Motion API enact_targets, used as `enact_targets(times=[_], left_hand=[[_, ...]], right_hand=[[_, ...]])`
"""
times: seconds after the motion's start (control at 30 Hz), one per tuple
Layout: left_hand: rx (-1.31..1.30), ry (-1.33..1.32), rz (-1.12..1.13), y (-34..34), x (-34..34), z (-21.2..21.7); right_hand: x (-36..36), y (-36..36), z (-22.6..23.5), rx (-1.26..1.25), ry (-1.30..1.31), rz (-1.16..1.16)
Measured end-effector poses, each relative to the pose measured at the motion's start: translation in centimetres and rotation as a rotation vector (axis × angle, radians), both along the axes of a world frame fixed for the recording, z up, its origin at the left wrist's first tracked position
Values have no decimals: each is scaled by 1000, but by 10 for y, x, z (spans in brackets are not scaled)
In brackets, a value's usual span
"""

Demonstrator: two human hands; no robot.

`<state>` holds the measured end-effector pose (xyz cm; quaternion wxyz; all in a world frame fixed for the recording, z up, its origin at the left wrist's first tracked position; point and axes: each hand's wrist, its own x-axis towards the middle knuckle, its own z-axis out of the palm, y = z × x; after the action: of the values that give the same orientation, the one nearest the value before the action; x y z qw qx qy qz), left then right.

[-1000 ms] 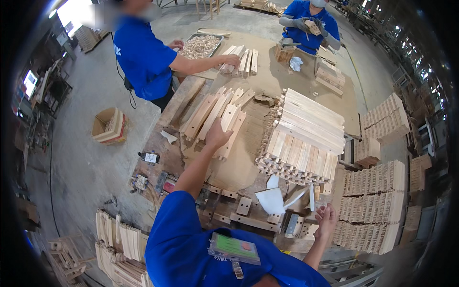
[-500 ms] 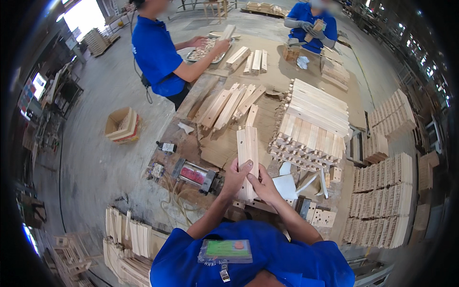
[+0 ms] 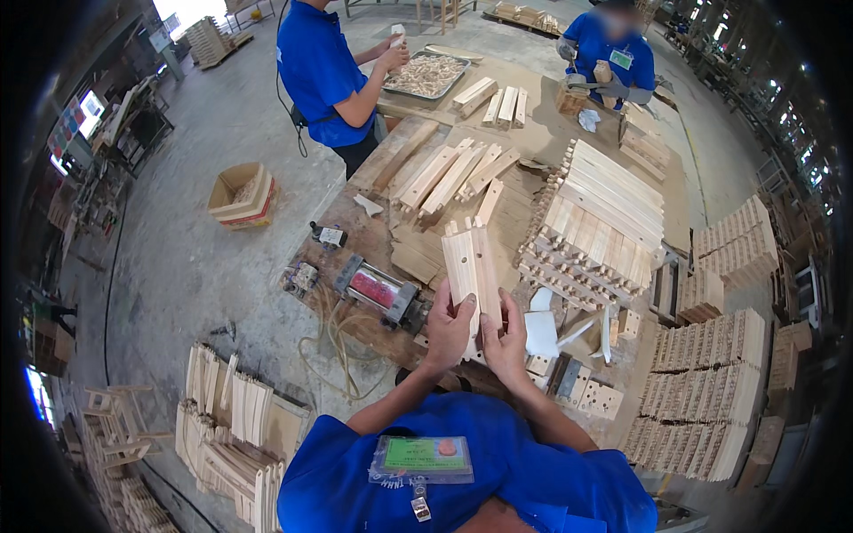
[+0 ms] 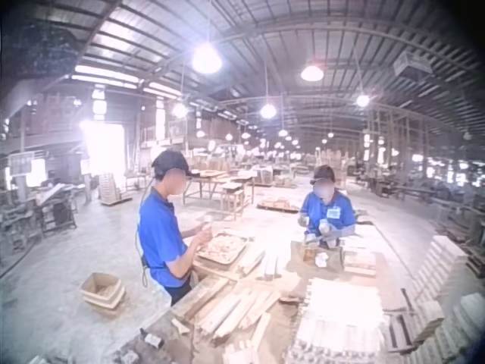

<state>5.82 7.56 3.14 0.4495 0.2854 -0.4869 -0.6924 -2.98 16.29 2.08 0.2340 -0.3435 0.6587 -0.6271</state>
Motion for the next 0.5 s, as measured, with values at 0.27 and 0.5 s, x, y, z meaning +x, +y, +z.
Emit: enact_targets(times=[0.27,0.5], left_hand=[[98,-22,-37,18,-8,13],[124,62,-247,0,3,4]], right_hand=[[8,8,-8,-22,541,-89],[-4,18,-22,-152,188,101]])
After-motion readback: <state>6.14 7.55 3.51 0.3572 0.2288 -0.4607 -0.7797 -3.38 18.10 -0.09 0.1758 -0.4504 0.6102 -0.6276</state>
